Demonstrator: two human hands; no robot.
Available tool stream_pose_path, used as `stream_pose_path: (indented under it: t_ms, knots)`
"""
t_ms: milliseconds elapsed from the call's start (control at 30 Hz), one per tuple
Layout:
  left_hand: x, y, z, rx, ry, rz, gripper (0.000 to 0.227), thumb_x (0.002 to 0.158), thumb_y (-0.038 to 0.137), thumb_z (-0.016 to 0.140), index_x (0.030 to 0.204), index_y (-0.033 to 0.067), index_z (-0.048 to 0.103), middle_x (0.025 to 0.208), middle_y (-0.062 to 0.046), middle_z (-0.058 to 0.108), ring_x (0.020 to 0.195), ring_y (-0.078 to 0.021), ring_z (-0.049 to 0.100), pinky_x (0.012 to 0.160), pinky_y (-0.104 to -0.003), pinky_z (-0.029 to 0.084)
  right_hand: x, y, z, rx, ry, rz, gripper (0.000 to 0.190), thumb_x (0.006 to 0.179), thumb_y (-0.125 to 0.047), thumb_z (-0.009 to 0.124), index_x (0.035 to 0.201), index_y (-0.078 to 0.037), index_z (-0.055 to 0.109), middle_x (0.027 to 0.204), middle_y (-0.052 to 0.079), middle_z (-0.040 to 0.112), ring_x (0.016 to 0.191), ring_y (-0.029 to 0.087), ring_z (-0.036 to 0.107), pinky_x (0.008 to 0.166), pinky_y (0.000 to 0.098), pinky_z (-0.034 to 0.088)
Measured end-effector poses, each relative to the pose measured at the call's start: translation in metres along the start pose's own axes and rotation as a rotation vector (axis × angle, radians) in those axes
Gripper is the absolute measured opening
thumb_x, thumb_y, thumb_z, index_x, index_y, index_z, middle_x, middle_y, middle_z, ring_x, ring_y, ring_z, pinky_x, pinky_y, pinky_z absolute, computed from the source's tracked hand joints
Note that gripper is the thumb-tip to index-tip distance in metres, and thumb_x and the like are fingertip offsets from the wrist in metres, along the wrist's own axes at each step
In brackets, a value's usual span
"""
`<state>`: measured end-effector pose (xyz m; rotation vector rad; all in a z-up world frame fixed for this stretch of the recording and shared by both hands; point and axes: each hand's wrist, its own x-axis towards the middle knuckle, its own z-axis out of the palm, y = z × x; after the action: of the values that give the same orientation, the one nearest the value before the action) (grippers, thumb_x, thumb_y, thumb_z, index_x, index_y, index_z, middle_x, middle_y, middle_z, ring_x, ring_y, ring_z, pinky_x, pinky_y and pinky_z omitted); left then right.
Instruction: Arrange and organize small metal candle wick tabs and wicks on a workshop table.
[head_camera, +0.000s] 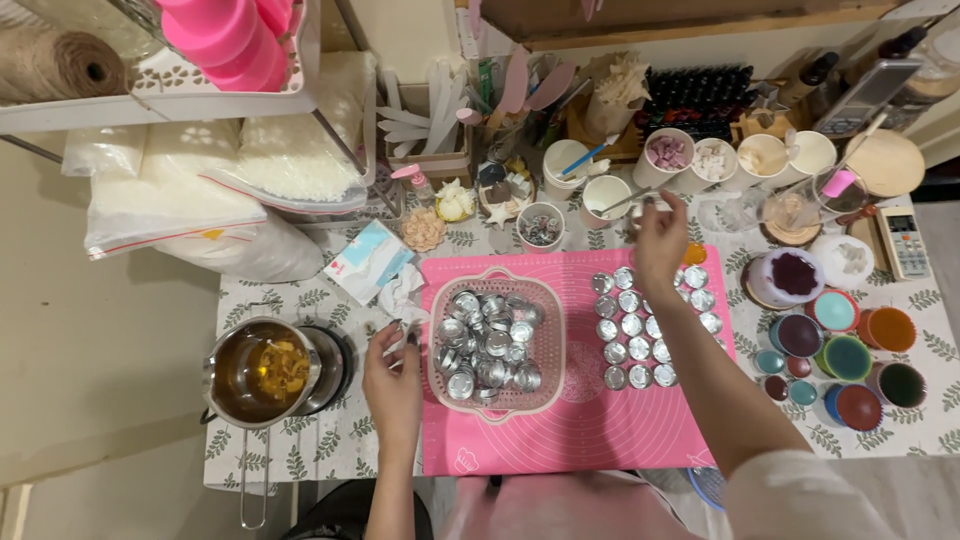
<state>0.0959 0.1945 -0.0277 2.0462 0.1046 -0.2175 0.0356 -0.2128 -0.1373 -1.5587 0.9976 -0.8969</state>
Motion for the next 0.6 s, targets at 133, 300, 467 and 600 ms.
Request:
stream_pose_path:
  t_ms: [133,300,467,600]
  knots:
    - [0.021,0.0,0.01,0.018,-0.001,-0.002,0.041,0.092,0.013,0.064,0.131,0.0021,0.062,0.125,-0.013,0.07,0.098,-0.0214,0.07,0.081,-0.034,0.059,-0.04,-0.029,-0.025,0.037,-0.043,-0.016,0.032,0.109,-0.015,0.053,0.139,-0.003,0.051,0.09,0.001,0.064,0.07,0.007,0.056,0.058,0.0241,0.048]
    - [0.062,-0.002,0.029,0.307,0.094,0.13,0.041,0.091,0.014,0.069,0.129,-0.0007,0.063,0.121,-0.021,0.064,0.102,-0.0338,0.067,0.089,-0.044,0.053,-0.118,-0.065,-0.054,0.187,-0.083,0.124,0.028,0.108,-0.012,0.049,0.134,-0.003,0.055,0.09,0.003,0.061,0.069,0.007,0.052,0.057,0.0243,0.042]
    - [0.047,0.026,0.038,0.527,0.127,0.234,0.038,0.087,0.016,0.074,0.123,0.0035,0.067,0.114,-0.021,0.065,0.104,-0.0399,0.062,0.088,-0.049,0.05,-0.176,-0.05,-0.092,0.041,-0.067,0.209,0.03,0.106,-0.012,0.048,0.134,-0.001,0.054,0.092,0.004,0.063,0.07,0.01,0.057,0.062,0.0267,0.048]
    - [0.011,0.063,0.044,0.322,-0.255,0.037,0.041,0.087,0.028,0.072,0.126,0.0154,0.067,0.105,-0.012,0.072,0.101,-0.0298,0.07,0.09,-0.044,0.055,-0.205,-0.043,-0.104,-0.139,-0.184,0.229,0.036,0.1,-0.011,0.053,0.135,-0.003,0.053,0.091,0.007,0.069,0.073,0.015,0.065,0.063,0.0297,0.052]
